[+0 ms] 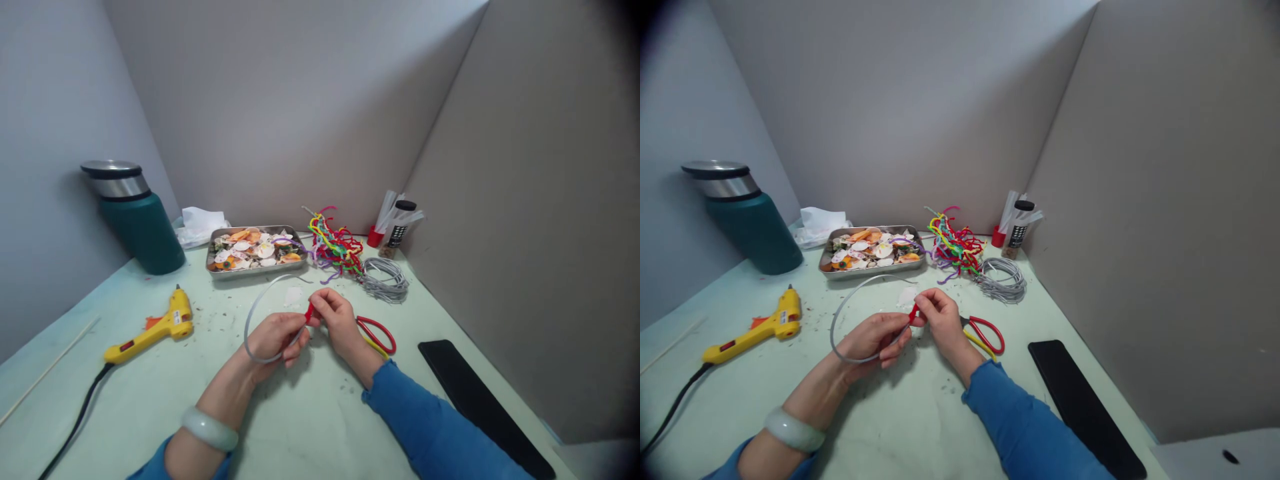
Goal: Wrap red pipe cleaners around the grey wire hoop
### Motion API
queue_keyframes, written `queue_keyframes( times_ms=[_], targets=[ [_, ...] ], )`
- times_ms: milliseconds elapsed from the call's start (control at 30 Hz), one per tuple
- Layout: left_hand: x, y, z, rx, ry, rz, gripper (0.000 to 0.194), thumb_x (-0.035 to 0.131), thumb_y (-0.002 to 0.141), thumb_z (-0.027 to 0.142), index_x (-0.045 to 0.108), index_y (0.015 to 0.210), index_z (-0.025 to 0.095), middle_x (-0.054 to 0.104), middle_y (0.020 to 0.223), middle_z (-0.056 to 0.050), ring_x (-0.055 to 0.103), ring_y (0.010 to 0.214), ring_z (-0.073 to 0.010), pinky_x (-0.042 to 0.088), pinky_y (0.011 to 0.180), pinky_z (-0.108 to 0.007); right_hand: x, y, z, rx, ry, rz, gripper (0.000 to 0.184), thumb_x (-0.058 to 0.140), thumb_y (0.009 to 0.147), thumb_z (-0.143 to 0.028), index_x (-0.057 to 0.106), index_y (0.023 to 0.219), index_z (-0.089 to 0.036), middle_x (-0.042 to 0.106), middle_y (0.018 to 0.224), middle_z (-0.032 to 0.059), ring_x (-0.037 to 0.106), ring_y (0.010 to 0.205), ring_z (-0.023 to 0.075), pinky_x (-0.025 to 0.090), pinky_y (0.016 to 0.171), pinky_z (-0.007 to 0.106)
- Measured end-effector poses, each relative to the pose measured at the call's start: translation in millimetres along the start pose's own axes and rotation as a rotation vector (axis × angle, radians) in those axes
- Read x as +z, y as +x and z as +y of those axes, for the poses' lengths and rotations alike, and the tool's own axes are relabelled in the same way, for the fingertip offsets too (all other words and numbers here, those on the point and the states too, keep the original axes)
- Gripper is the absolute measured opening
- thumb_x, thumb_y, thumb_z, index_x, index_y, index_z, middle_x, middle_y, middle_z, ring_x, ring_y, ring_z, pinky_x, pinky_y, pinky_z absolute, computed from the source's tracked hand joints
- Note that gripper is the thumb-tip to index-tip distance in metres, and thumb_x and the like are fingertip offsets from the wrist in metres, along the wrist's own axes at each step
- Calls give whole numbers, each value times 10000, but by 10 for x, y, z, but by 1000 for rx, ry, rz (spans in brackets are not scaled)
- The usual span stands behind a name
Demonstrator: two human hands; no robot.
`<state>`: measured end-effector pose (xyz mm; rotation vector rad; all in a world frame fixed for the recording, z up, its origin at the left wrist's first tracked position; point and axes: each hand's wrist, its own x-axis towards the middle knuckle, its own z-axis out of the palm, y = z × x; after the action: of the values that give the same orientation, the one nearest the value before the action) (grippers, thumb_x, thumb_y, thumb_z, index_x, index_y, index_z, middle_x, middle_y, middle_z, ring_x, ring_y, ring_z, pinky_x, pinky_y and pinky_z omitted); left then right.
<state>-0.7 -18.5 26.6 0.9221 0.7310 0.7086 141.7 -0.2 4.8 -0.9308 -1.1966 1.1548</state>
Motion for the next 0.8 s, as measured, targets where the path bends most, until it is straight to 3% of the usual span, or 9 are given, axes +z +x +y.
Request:
queue_keyframes(
  times_ms=[467, 800],
  targets=[
    [-55, 8, -36, 14, -56, -16, 221, 607, 773, 323, 599, 816, 106, 473, 564, 45, 261, 349, -13, 262, 341, -166, -13, -1, 8, -16, 21, -2, 190, 602, 766, -357, 536, 749, -179, 526, 565, -47, 504, 503, 100, 412, 516, 221],
    [-51, 24, -26, -5, 5, 90, 220, 652, 727, 318, 565, 824, 141, 447, 579, 61, 258, 344, -6, 222, 324, -153, -10, 8, 33, -46, 37, -4, 202, 616, 754, -372, 535, 750, -187, 562, 594, -32, 536, 532, 113, 440, 551, 239]
  ],
)
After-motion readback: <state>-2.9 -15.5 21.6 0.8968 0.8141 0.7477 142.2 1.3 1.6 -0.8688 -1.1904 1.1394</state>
